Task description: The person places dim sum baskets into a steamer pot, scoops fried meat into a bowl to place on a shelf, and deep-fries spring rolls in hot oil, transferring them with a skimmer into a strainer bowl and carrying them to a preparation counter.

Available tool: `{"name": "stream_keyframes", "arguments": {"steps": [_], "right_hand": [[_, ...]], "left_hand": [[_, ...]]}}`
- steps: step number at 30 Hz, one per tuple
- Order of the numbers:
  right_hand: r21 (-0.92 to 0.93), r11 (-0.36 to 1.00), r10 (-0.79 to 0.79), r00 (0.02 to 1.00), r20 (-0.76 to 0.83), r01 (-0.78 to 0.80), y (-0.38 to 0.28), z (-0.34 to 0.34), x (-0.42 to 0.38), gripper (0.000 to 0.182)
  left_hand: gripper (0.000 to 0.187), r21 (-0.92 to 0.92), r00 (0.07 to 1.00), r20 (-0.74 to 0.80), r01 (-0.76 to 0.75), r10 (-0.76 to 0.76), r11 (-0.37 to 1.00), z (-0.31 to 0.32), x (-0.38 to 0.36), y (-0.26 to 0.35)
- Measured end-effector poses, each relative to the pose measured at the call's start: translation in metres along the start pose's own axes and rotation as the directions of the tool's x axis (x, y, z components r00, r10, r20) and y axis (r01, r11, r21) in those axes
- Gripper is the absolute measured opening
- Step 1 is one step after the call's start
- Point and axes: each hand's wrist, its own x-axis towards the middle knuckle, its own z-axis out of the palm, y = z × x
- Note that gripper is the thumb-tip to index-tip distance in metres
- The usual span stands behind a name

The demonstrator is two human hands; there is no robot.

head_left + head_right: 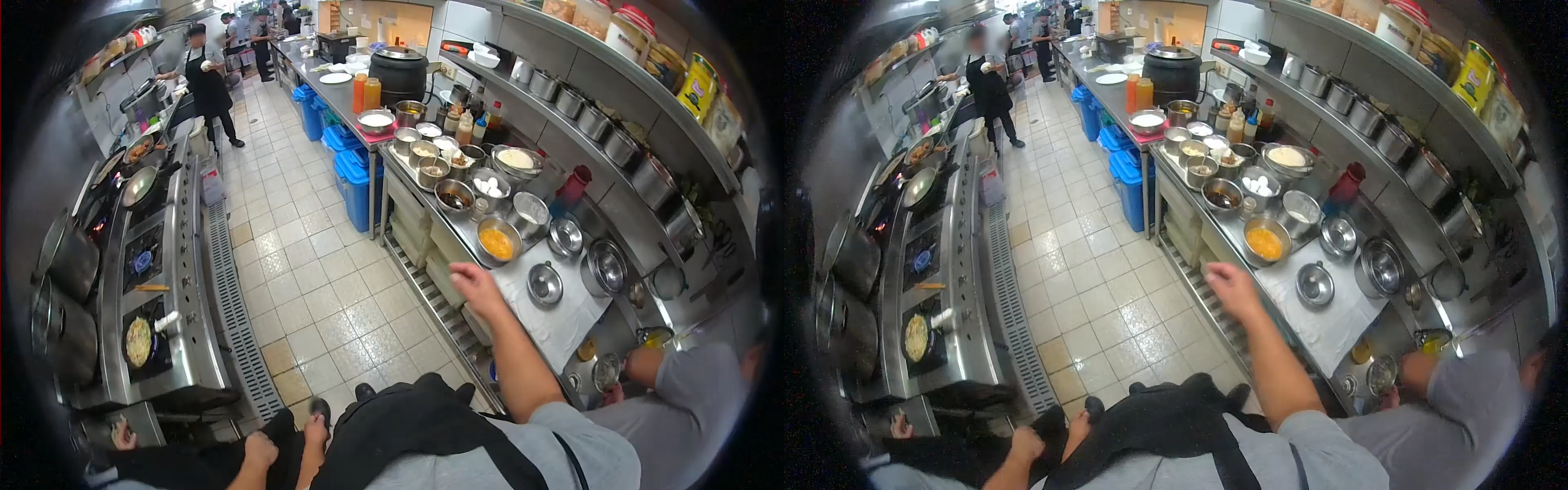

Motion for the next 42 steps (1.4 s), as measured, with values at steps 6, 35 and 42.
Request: {"name": "stream_keyframes", "arguments": {"steps": [6,35,42], "right_hand": [[-0.181,0.972,-0.2,0.933,-0.299,0.151,-0.04,-0.114,0.126,0.026],[-0.593,0.805,-0.584,0.186,-0.79,0.009,-0.247,-0.267,0.681,0.049],[-0.708,0.702,-0.711,0.13,-0.692,0.075,-0.219,-0.278,0.703,0.03]], "left_hand": [[0.029,-0.054,0.995,-0.061,0.076,-0.08,0.996,-0.007,0.09,0.023],[0.025,0.802,0.779,0.525,-0.588,0.344,0.108,-0.108,0.459,0.284],[0.02,-0.107,0.994,-0.066,-0.09,0.084,0.99,-0.126,0.541,0.459]]}}
